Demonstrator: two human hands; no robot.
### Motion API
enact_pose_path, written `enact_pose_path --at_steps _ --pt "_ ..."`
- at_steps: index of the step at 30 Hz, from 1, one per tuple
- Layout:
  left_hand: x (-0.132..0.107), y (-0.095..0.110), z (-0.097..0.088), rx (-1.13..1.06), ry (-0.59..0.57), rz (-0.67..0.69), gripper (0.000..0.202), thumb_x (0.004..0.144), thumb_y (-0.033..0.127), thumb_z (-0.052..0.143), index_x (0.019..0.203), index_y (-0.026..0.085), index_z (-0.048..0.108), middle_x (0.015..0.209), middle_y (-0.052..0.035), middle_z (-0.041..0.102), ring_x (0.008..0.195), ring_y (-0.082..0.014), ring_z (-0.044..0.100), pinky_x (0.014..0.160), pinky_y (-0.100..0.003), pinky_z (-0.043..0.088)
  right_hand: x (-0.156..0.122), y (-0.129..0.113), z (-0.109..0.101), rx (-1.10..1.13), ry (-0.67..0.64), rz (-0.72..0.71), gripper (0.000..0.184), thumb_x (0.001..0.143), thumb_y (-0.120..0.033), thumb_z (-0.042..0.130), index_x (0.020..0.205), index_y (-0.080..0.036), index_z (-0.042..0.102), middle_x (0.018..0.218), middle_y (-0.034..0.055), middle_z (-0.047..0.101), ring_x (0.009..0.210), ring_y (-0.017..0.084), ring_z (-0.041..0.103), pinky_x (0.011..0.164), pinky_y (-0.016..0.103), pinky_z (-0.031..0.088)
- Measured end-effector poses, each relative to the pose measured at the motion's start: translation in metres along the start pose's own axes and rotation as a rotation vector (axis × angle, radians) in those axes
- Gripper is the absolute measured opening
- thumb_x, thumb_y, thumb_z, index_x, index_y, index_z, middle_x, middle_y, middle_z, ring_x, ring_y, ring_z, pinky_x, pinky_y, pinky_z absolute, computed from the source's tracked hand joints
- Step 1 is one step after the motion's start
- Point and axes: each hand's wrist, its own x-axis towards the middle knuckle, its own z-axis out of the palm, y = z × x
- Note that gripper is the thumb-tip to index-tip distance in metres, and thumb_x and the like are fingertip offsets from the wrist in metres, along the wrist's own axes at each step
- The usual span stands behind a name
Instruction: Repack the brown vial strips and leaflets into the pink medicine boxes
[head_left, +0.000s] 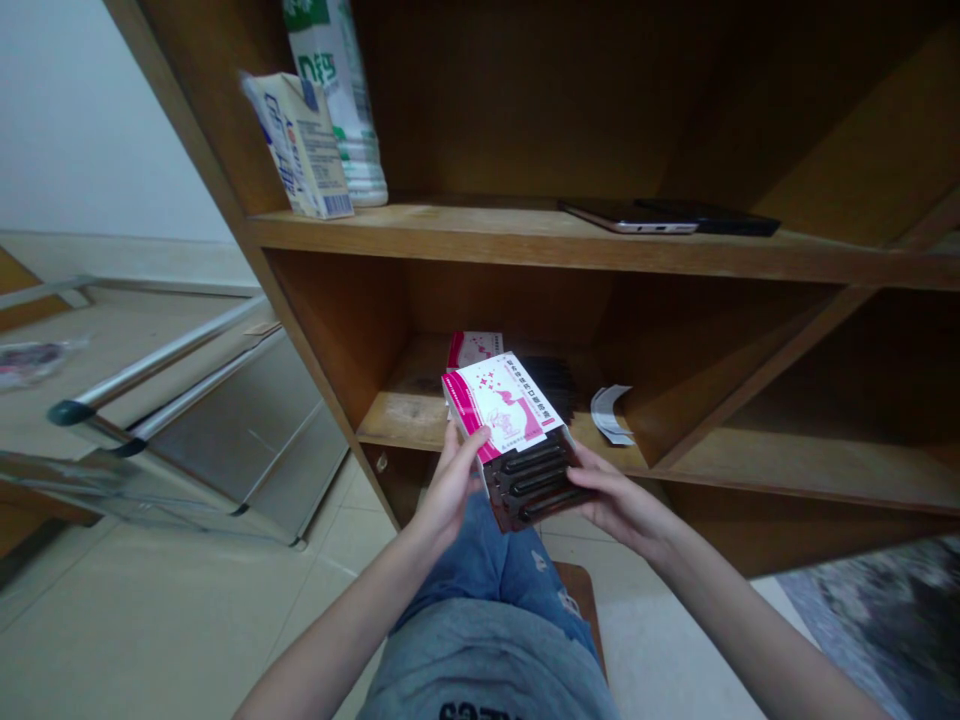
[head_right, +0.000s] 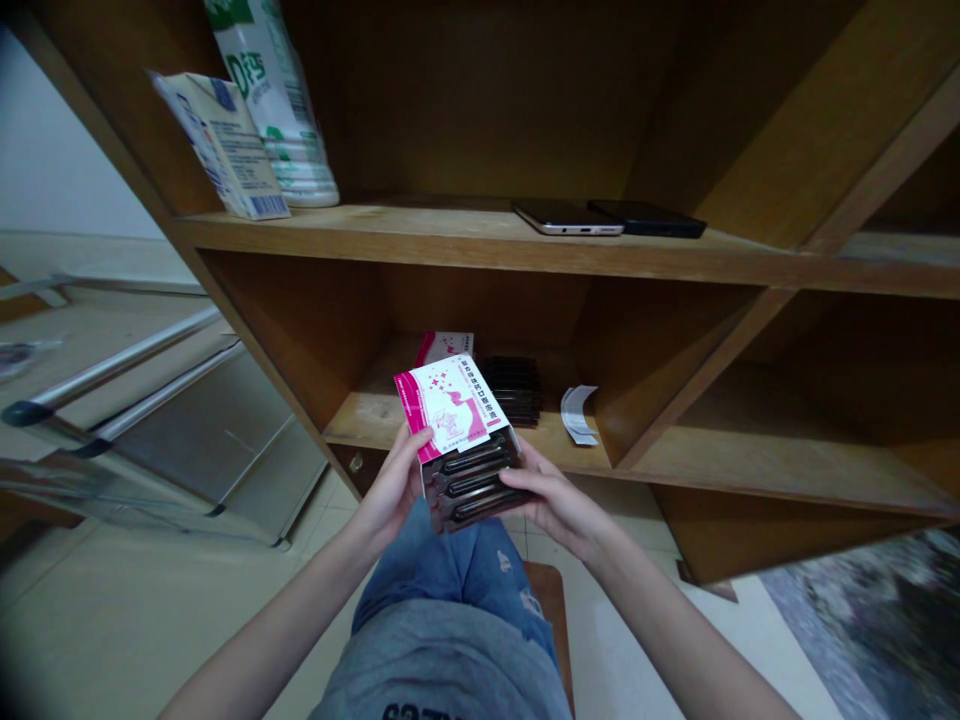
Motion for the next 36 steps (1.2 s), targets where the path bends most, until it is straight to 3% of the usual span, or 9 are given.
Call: enact_pose_path --at_steps 3,10,15,19,22,28,32,36 --pt "-0.011 0.002 0.003 -0.087 -0.038 -0.122 0.05 0.077 0.039 0.063 0.122 0.024 0.048 0.114 -0.0062 0.065 0.093 -0.0195 0.065 0.076 -0.031 0.054 -0.021 -0.005 -0.009 -0.029 -0.118 -0.02 0.073 0.052 -0.017 0.079 0.121 -0.025 0.056 0.117 0.0085 0.063 0.101 0.025 0.063 0.081 0.039 0.052" --pt "-0.029 -0.002 0.016 -0.107 -0.089 -0.249 0.053 0.076 0.039 0.063 0.125 0.025 0.047 0.111 -0.0063 0.067 0.088 -0.0203 0.066 0.066 -0.029 0.055 -0.049 -0.011 -0.002 -0.36 -0.028 -0.207 0.071 0.056 -0.016 0.078 0.122 -0.027 0.055 0.11 0.0062 0.066 0.1 0.025 0.061 0.086 0.041 0.049" --pt "-0.024 -0.027 0.007 -0.093 -0.084 -0.389 0.05 0.079 0.04 0.058 0.124 0.02 0.049 0.105 -0.0088 0.068 0.076 -0.0179 0.067 0.056 -0.026 0.053 -0.05 0.01 -0.011 -0.45 0.009 -0.171 0.053 0.061 -0.023 0.077 0.111 -0.024 0.061 0.078 0.0019 0.069 0.065 0.017 0.062 0.06 0.03 0.052" --pt "-0.018 -0.039 0.002 -0.036 -0.068 -0.457 0.049 0.081 0.039 0.056 0.124 0.016 0.049 0.099 -0.0101 0.07 0.065 -0.0167 0.066 0.051 -0.026 0.051 -0.044 0.033 -0.024 -0.582 0.133 -0.09 0.05 0.067 -0.039 0.072 0.111 -0.021 0.058 0.064 0.0001 0.066 0.051 0.015 0.057 0.045 0.025 0.045" --pt "-0.01 -0.043 0.001 -0.036 -0.086 -0.489 0.045 0.084 0.039 0.05 0.121 0.013 0.053 0.096 -0.0108 0.071 0.065 -0.0168 0.066 0.054 -0.026 0.052 -0.039 0.039 -0.027 -0.827 0.266 -0.08 0.052 0.073 -0.05 0.063 0.112 -0.017 0.056 0.049 -0.0026 0.059 0.04 0.015 0.051 0.04 0.024 0.038" --pt "0.006 -0.042 -0.002 -0.064 -0.155 -0.527 0.047 0.083 0.043 0.049 0.116 0.011 0.059 0.093 -0.0118 0.072 0.078 -0.0206 0.068 0.062 -0.027 0.053 -0.024 0.032 -0.023 -1.197 0.467 -0.187 0.035 0.076 -0.053 0.054 0.085 -0.021 0.063 0.045 -0.002 0.055 0.043 0.015 0.049 0.044 0.024 0.029" --pt "0.009 -0.033 -0.003 -0.059 -0.131 -0.515 0.047 0.083 0.043 0.05 0.116 0.011 0.059 0.093 -0.0119 0.072 0.077 -0.0211 0.068 0.061 -0.028 0.053 -0.02 0.034 -0.023 -1.202 0.457 -0.237 0.032 0.076 -0.051 0.053 0.079 -0.02 0.061 0.043 -0.0041 0.048 0.042 0.013 0.044 0.046 0.024 0.026" --pt "0.013 -0.026 -0.002 -0.085 -0.125 -0.5 0.047 0.084 0.043 0.05 0.116 0.01 0.059 0.094 -0.0118 0.072 0.079 -0.021 0.069 0.064 -0.029 0.054 -0.02 0.037 -0.027 -1.062 0.407 -0.299 0.035 0.079 -0.052 0.052 0.077 -0.019 0.064 0.047 -0.0035 0.048 0.044 0.012 0.043 0.044 0.023 0.028"
